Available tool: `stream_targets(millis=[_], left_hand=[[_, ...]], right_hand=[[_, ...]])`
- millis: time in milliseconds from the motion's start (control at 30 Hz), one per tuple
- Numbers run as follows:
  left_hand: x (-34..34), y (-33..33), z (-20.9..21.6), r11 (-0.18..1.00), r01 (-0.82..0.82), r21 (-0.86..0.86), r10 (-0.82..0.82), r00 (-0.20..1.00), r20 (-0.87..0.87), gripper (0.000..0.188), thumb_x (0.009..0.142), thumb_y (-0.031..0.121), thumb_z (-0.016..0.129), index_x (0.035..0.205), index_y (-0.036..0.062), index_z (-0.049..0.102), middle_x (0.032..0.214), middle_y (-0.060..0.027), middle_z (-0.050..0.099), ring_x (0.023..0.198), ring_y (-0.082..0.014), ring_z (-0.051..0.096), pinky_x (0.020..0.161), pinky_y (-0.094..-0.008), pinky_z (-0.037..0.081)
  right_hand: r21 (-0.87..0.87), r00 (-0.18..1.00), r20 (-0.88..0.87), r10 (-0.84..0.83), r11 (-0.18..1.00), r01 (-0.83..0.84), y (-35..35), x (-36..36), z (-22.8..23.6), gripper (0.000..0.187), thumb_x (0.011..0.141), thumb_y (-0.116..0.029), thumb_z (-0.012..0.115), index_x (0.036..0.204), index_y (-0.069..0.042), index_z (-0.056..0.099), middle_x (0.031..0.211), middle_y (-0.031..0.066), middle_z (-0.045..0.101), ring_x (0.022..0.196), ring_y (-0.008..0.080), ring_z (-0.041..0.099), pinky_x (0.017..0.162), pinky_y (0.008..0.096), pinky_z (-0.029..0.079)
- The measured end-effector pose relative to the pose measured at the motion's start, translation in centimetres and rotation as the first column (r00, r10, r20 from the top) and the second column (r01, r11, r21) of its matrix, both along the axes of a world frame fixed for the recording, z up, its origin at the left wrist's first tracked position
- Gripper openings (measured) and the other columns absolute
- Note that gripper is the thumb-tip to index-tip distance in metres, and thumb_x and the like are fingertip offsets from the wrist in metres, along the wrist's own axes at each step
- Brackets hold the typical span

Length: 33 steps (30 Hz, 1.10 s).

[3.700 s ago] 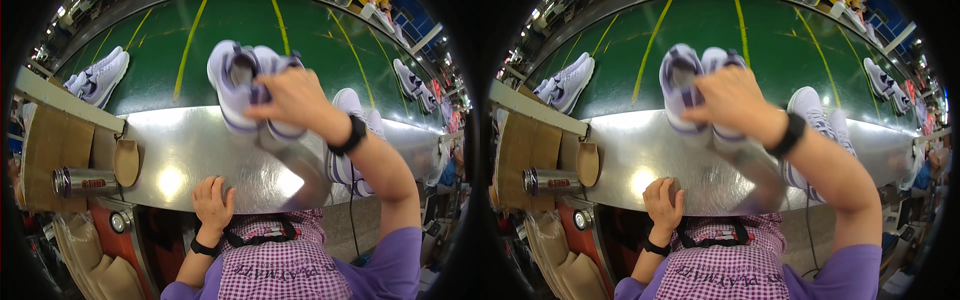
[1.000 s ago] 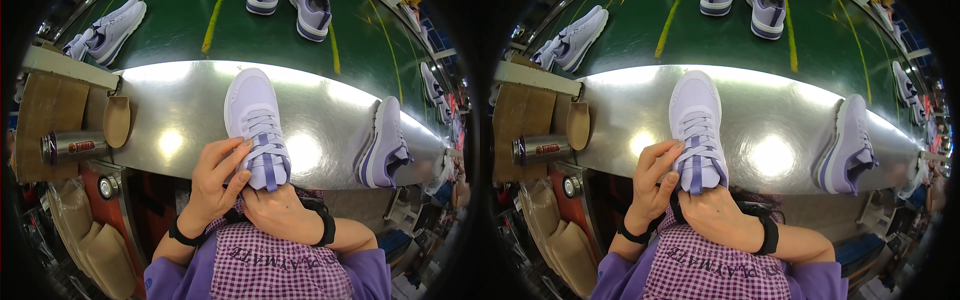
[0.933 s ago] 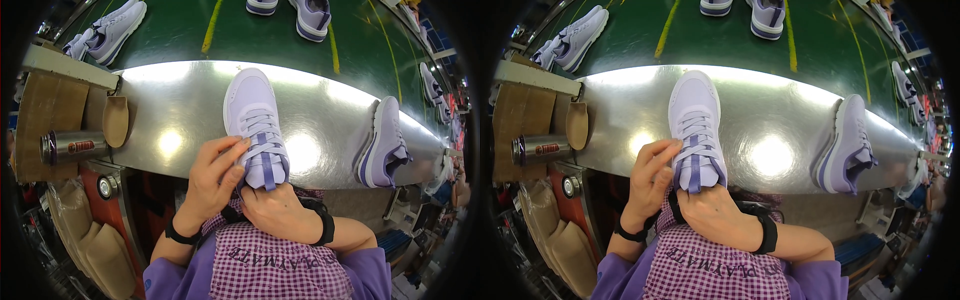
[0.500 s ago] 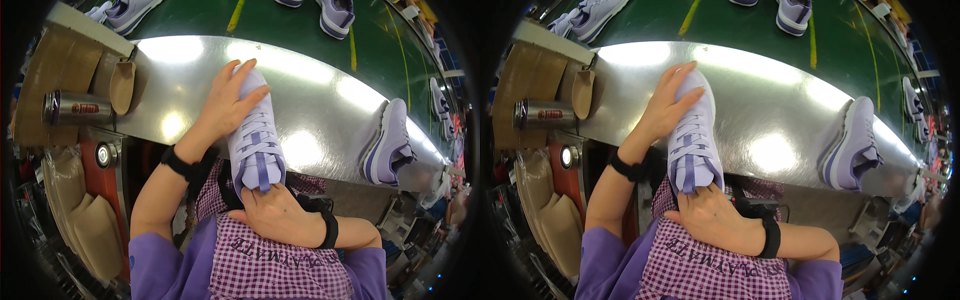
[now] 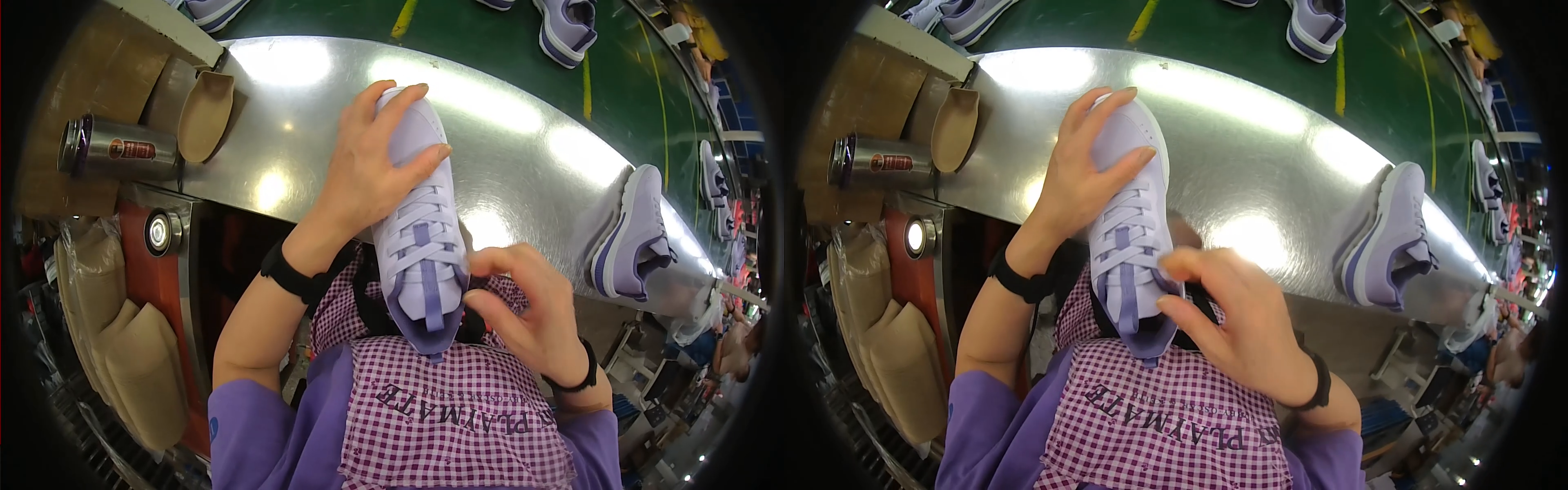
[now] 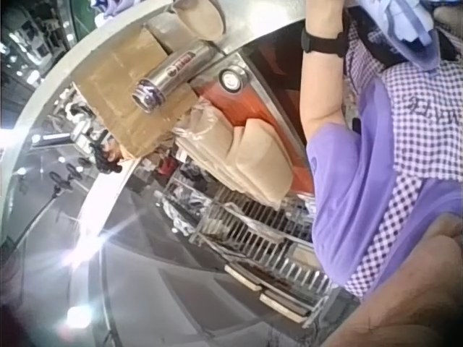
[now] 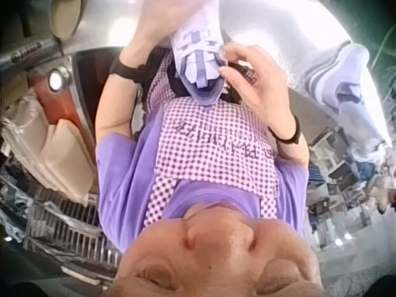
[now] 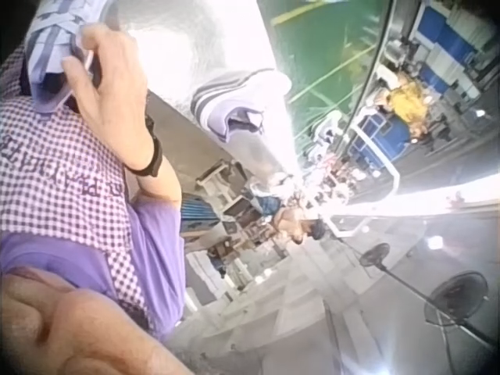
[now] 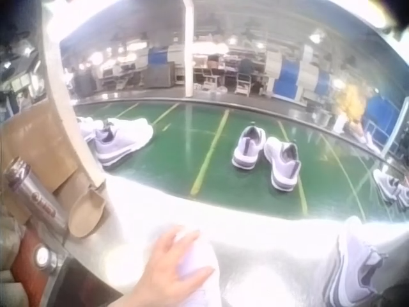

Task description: The worker is performing manual stitching and finishing work on purple and white sneakers on a production line.

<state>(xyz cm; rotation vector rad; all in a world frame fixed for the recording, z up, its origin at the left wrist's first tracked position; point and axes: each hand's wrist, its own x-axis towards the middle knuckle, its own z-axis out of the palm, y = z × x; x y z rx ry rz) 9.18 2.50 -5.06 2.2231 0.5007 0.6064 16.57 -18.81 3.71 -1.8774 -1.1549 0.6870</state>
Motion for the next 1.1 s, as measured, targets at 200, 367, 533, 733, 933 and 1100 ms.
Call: stream_targets(millis=[200,367,533,733,933,1100], left_hand=[[-0.3,-0.3,-0.8,0.991,-0.010,0.135,0.009,1.000,0.006,0.054,0.079,0.029,0.075,0.125,0.0057,0.061,0.128,-0.0215,0.051,0.121,-0.0400,0.045,0.104,-0.0461,0.037],[-5.7,-3.7,3.4,0.948,0.304,-0.089,-0.289,0.945,0.151,0.079,0.066,0.036,0.084,0.132,0.0040,0.053,0.135,-0.0185,0.049,0.127,-0.0387,0.045,0.104,-0.0467,0.036],[-6.4,-7.2,1.9,0.995,0.095,0.036,-0.096,0.995,0.024,0.086,0.067,0.015,0.082,0.139,-0.0027,0.040,0.136,-0.0247,0.047,0.129,-0.0430,0.045,0.107,-0.0528,0.036],[-6.4,-6.5,2.5,0.985,0.167,-0.031,-0.167,0.986,0.013,0.077,0.070,0.005,0.075,0.138,-0.0045,0.041,0.138,-0.0225,0.049,0.129,-0.0415,0.047,0.107,-0.0544,0.038],[-6.2,-6.2,2.3,0.980,0.196,-0.015,-0.196,0.981,0.011,0.070,0.071,0.001,0.071,0.136,-0.0040,0.045,0.135,-0.0202,0.054,0.127,-0.0385,0.052,0.104,-0.0534,0.042],[-5.6,-6.2,2.6,0.980,0.193,-0.038,-0.193,0.981,-0.003,0.070,0.070,0.001,0.071,0.136,-0.0037,0.046,0.134,-0.0191,0.054,0.127,-0.0375,0.052,0.103,-0.0527,0.043]], right_hand=[[-0.029,0.950,-0.274,-0.147,0.989,0.144,0.6,1.0,-2.2,0.023,0.086,-0.013,0.070,0.106,-0.001,0.068,0.093,0.0129,0.066,0.088,0.0231,0.064,0.074,0.0323,0.051],[-0.063,0.978,-0.176,-0.112,0.993,0.102,1.5,1.6,-1.8,0.019,0.083,-0.012,0.073,0.099,-0.001,0.069,0.088,0.0103,0.065,0.077,0.0196,0.064,0.069,0.0289,0.051],[-0.134,0.984,-0.163,0.070,0.987,-0.092,2.5,2.9,-0.4,0.018,0.080,-0.013,0.076,0.091,-0.001,0.068,0.079,0.0089,0.063,0.067,0.0200,0.063,0.062,0.0303,0.051],[-0.253,0.896,-0.351,0.272,0.894,-0.371,3.5,4.7,0.0,0.014,0.081,-0.011,0.075,0.082,-0.003,0.064,0.073,0.0055,0.060,0.061,0.0137,0.056,0.057,0.0264,0.046],[-0.210,0.553,-0.833,0.002,0.924,-0.320,2.7,5.8,-0.8,0.014,0.089,-0.012,0.070,0.088,-0.002,0.060,0.080,-0.0019,0.057,0.071,0.0047,0.050,0.063,0.0216,0.042],[-0.151,0.420,-0.908,-0.010,0.940,-0.306,1.9,6.6,-1.0,0.014,0.090,-0.009,0.069,0.089,-0.002,0.057,0.084,-0.0016,0.056,0.075,0.0048,0.049,0.067,0.0210,0.042]])
